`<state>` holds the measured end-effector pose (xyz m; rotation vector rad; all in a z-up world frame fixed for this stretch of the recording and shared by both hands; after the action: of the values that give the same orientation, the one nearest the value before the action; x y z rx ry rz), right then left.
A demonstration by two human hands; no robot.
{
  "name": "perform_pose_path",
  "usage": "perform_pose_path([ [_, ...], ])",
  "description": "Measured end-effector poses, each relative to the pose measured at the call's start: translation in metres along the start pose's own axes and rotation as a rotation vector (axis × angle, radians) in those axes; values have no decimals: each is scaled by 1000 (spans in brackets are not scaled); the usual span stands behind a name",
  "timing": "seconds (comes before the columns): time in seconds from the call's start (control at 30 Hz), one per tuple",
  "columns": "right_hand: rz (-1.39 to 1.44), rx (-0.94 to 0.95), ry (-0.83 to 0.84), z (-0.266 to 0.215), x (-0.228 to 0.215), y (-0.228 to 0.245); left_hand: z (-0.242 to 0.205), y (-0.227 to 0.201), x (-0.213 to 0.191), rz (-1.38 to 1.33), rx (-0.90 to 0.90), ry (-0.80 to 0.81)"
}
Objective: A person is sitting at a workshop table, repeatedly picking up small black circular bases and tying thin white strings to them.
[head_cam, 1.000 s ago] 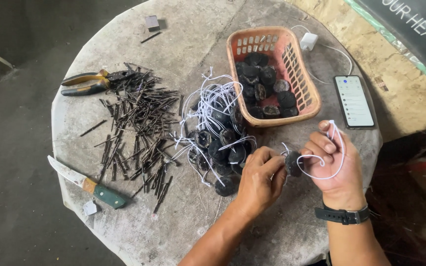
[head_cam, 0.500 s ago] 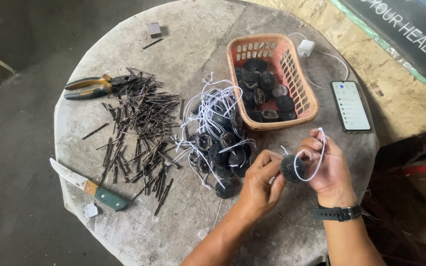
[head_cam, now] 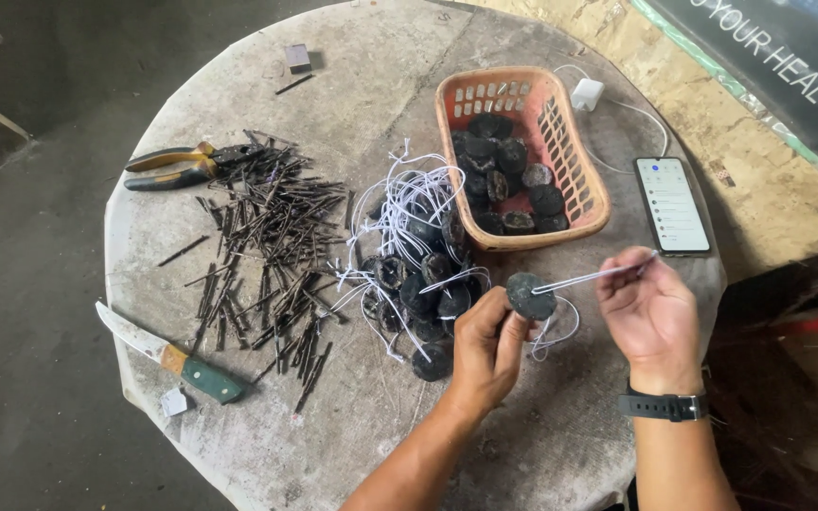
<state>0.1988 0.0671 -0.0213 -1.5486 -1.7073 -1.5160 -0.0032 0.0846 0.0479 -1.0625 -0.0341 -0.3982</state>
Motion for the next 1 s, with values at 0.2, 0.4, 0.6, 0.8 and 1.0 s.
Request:
perform_pose_path([
  [0.2, 288, 40, 422, -27, 47, 12, -1, 0, 4, 142, -115, 99],
  [0.4, -1171, -890, 285, -61, 67, 24, -1, 6, 6, 146, -143, 174],
  [0.6, -1809, -1198, 670, -71, 91, -22, -2, 16, 3, 97, -189, 115],
  [0.8, -1832, -1152, 619, -70, 93, -22, -9, 24, 6, 278, -284, 173],
  [1.0, -1866, -1138, 591, -72, 93, -22, -10, 24, 13, 440, -475, 299],
])
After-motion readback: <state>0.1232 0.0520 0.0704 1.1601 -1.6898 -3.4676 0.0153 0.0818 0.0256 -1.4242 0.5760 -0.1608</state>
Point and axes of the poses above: each hand's wrist, its own z-axis towards the middle knuckle, its own x-axis out of the palm, y = z × x, the point moved 6 cm from there along z, towards the middle knuckle, and after that the axes turned 1 degree about -z, right-handed, at the moved point
